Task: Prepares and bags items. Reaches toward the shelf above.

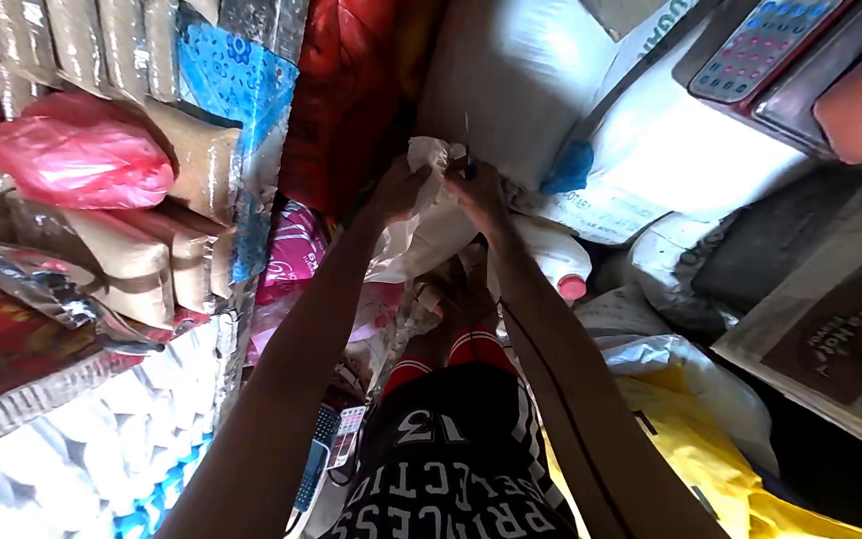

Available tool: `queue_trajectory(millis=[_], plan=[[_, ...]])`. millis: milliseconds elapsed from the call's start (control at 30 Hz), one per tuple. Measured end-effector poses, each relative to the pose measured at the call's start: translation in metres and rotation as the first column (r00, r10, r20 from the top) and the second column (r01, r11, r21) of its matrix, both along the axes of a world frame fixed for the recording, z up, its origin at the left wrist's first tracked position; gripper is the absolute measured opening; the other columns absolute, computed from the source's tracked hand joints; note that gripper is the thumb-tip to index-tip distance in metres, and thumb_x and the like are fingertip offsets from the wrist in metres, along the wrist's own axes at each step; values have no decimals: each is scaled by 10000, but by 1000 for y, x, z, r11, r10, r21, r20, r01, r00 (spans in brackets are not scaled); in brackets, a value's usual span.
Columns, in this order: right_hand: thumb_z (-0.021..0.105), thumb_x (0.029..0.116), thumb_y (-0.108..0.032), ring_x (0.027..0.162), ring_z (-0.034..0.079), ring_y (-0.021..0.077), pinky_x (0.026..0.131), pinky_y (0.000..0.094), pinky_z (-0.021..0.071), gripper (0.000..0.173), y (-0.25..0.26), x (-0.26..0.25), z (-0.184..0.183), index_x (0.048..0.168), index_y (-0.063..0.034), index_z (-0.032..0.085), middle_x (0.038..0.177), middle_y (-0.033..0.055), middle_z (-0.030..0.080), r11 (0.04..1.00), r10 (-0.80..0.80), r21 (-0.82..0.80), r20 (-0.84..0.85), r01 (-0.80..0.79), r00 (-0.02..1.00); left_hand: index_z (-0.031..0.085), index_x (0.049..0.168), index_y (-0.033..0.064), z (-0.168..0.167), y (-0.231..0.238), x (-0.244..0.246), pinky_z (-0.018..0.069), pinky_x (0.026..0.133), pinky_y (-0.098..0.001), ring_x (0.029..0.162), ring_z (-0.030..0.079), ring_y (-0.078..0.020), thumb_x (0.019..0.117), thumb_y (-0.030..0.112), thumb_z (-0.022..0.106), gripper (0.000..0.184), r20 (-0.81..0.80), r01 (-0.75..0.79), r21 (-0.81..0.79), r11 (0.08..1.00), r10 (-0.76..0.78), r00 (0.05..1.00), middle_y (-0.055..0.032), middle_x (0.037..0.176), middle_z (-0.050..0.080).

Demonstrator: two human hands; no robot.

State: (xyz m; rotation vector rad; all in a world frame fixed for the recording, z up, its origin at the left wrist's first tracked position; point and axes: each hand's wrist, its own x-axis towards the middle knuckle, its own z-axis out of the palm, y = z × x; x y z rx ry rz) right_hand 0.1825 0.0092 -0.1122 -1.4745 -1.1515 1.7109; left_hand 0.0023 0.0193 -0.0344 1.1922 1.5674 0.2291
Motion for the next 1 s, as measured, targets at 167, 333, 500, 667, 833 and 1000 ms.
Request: queue_trajectory(millis=[167,333,500,667,833,1000], plan=[[680,913,-207,540,507,118,493,312,472,159,-16,-9,-13,984,-65,667,723,19,570,973,-223,-75,-86,217,971,530,1394,29,-10,-6,-3,563,999,-396,1085,688,-149,1080,358,502,456,-8,-58,10,998,58,998,-109,1192,702],[718,945,-288,680,594,105,636,320,526,232,-19,-3,-2,1096,-116,751,905,28,711,988,-138,72,30,135,990,503,1406,12,-4,-7,-2,571,978,-380,1069,688,-143,1090,341,486,457,72,-83,-40,996,86,994,-119,1188,695],[657,964,-396,765,653,174,729,438,557,288,-11,-3,12,1104,-162,751,895,51,712,997,-27,80,275,6,961,587,1319,13,3,-8,2,581,948,-346,1025,690,-106,1098,255,472,348,188,-107,34,994,99,977,-78,1127,711],[612,979,-419,792,673,228,737,487,555,333,-6,-7,16,1052,-117,732,864,81,700,993,13,102,405,-59,914,594,1299,11,5,-10,3,583,947,-351,1021,694,-113,1092,248,486,333,192,-119,42,992,109,975,-85,1119,713],[642,957,-382,832,691,247,762,492,570,343,-6,-15,6,1056,-59,697,901,109,707,978,-16,197,416,-72,909,616,1250,2,2,-12,1,588,922,-360,982,700,-118,1095,274,478,342,159,-73,40,997,66,985,-87,1070,719],[666,921,-315,716,621,187,677,438,546,278,-9,-19,4,1023,-57,664,805,66,630,990,-134,-3,255,140,958,641,1233,25,4,-13,5,568,946,-374,1014,689,-123,1094,328,474,372,76,-79,9,997,78,994,-87,1092,716]])
